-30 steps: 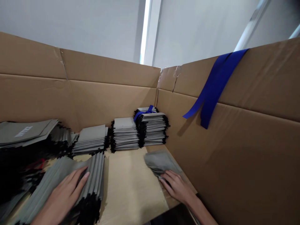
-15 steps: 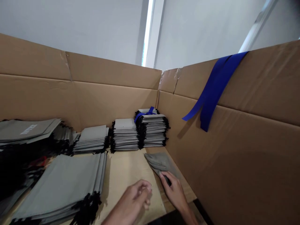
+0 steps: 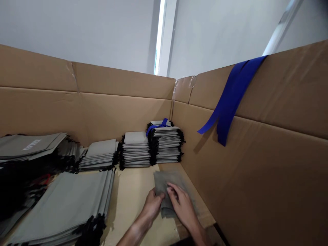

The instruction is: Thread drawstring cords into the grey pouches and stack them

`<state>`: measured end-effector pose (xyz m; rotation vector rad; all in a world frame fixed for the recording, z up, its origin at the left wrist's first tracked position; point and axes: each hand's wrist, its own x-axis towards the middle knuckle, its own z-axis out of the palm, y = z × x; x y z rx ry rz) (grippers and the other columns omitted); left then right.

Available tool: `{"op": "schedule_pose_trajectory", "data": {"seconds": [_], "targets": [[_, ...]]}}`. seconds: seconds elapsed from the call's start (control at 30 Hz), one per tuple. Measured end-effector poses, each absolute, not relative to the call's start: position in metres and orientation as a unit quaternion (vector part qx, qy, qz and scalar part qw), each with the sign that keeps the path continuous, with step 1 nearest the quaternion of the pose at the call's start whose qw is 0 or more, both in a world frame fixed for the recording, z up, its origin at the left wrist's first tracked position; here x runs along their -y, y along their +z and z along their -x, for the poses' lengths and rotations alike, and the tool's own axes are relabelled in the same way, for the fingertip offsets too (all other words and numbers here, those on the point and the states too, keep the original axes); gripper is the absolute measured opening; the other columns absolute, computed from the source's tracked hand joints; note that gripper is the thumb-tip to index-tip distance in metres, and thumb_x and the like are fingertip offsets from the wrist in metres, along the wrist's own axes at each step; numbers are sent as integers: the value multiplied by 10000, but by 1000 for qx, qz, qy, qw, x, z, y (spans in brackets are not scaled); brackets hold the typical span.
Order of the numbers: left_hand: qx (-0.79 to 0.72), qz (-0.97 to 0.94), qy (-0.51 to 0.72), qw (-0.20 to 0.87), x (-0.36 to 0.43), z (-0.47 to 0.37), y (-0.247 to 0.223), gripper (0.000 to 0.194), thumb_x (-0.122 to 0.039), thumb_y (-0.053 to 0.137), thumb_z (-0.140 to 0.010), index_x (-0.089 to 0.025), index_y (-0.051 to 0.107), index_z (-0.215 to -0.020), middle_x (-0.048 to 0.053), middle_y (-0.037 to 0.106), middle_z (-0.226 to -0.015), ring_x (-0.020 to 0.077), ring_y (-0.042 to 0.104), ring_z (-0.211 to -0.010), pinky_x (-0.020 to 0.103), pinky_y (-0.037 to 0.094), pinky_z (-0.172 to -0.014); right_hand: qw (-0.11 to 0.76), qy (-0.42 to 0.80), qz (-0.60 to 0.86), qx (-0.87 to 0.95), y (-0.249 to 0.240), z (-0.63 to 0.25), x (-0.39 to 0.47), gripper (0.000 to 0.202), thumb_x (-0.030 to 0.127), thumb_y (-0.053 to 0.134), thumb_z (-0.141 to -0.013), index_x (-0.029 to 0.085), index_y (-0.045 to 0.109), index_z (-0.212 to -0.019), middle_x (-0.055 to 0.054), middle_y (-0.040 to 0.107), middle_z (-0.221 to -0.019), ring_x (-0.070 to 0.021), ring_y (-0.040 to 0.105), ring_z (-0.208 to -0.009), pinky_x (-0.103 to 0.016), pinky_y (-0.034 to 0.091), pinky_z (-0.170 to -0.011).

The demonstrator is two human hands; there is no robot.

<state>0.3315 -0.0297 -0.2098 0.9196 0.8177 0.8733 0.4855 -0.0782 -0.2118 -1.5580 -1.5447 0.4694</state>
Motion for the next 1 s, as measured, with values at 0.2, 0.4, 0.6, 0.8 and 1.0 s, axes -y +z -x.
{"op": "schedule_pose_trajectory", "data": {"seconds": [0.2,0.4,0.6,0.8,1.0], "targets": [[-355,-308,440,765,30,-313,-219,507,-363,821,-745,-180,743,-1212,108,829,-1178,320,753,-1165,396,581,-1004,462,203,597,623,-224,-466,70,552,498,633,-1011,238,646,-1498,-122,690,-1489,-310,635,-1398,-469,517,-1182],[-314,-270,403,816,27,-302,-221,613,-656,724,-882,-156,761,-1233,155,831,-1198,337,762,-1187,427,568,-1064,526,192,588,583,-231,-462,68,347,477,599,-1023,230,793,-1170,-118,821,-1165,-300,765,-1099,-386,612,-961],[-391,-292,412,770,30,-305,-219,645,-709,702,-876,-164,750,-1217,129,850,-1063,299,797,-1037,367,605,-897,612,286,581,454,-234,-476,58,573,716,667,-905,180,762,-1085,-130,818,-1074,-304,769,-1032,-349,612,-911],[-394,-416,490,657,25,-314,-230,533,-653,772,-820,-149,807,-992,115,846,-988,332,776,-972,382,597,-864,620,324,581,417,-236,-475,59,702,794,729,-802,182,753,-1144,-144,807,-1140,-312,747,-1118,-373,589,-994],[-447,-433,564,544,21,-319,-243,937,-668,809,-798,-157,565,-1545,179,806,-1250,352,778,-1106,402,614,-903,621,312,591,410,-240,-471,62,683,783,715,-818,185,753,-1146,-159,799,-1187,-324,738,-1159,-387,593,-1002]]}}
